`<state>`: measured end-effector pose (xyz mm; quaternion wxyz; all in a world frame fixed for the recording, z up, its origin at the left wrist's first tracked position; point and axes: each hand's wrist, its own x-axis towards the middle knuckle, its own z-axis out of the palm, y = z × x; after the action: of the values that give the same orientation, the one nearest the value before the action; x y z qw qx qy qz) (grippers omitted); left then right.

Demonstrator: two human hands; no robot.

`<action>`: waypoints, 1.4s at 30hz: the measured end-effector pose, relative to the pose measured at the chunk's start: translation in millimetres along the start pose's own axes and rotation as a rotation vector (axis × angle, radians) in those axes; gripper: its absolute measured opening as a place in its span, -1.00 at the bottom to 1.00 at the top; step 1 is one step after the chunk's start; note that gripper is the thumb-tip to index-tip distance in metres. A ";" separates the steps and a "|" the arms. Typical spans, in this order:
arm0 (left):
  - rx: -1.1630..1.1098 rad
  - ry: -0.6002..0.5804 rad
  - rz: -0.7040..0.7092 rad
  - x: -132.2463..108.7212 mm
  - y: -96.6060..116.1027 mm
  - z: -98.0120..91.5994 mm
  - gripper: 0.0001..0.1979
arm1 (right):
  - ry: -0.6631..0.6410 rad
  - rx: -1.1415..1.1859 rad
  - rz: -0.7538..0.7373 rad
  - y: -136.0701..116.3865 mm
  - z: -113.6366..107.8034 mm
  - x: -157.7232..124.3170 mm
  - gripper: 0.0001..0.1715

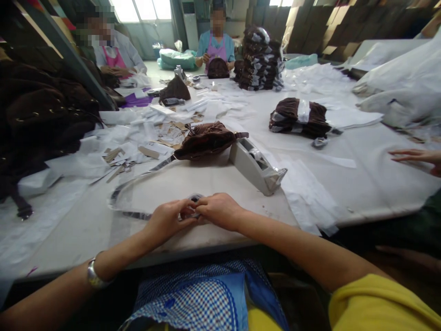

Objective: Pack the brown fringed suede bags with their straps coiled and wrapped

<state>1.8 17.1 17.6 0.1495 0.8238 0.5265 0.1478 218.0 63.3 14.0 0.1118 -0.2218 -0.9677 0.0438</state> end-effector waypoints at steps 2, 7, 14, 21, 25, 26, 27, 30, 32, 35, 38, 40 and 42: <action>-0.006 -0.011 0.035 -5.4 2.5 1.9 -0.66 | -0.053 0.009 -0.033 1.4 -0.8 -2.6 -0.80; 0.272 -0.044 0.336 -0.2 -18.1 -12.2 -0.58 | -0.139 0.028 -0.233 29.0 -13.8 -2.3 -0.73; 0.025 -0.043 0.043 -2.2 -2.2 -0.7 -0.68 | -0.084 0.006 -0.072 6.2 -10.0 -6.9 -0.69; 0.221 -0.130 0.330 10.6 -15.7 -24.9 -0.39 | -0.137 0.012 -0.270 19.9 -8.9 -7.7 -0.75; 0.286 -0.089 0.372 15.9 -14.6 -23.6 -0.64 | -0.139 -0.024 -0.174 20.7 -16.3 -5.8 -0.77; 0.266 -0.069 0.334 14.2 -10.4 -18.9 -0.68 | -0.120 -0.030 -0.119 16.1 -15.7 -6.6 -0.72; 0.234 -0.050 0.277 11.7 -5.1 -13.5 -0.70 | -0.103 -0.035 -0.065 10.5 -14.0 -7.8 -0.67; 0.116 -0.031 0.110 3.1 10.2 -1.5 -0.67 | -0.089 -0.053 0.039 -3.0 -6.0 -11.5 -0.71; 0.081 -0.054 0.127 0.3 13.7 -2.3 -0.58 | -0.094 -0.059 0.013 -3.0 -2.2 -12.6 -0.78; 0.169 -0.076 0.306 2.4 4.8 -13.6 -0.42 | -0.089 -0.041 -0.116 10.3 -3.2 -11.9 -0.79; 0.281 -0.078 0.390 6.3 -8.1 -21.5 -0.51 | -0.098 -0.018 -0.203 23.3 -8.0 -10.4 -0.76; 0.251 -0.083 0.333 6.4 -9.5 -18.7 -0.57 | -0.085 -0.007 -0.182 23.3 -9.2 -10.4 -0.74; 0.131 -0.070 0.201 3.8 -3.2 -10.6 -0.56 | -0.054 0.005 -0.099 15.9 -7.7 -11.6 -0.68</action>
<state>-3.6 22.8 26.3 0.0982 0.8852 0.4440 0.0984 236.7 72.8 17.1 0.0884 -0.1723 -0.9800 0.0464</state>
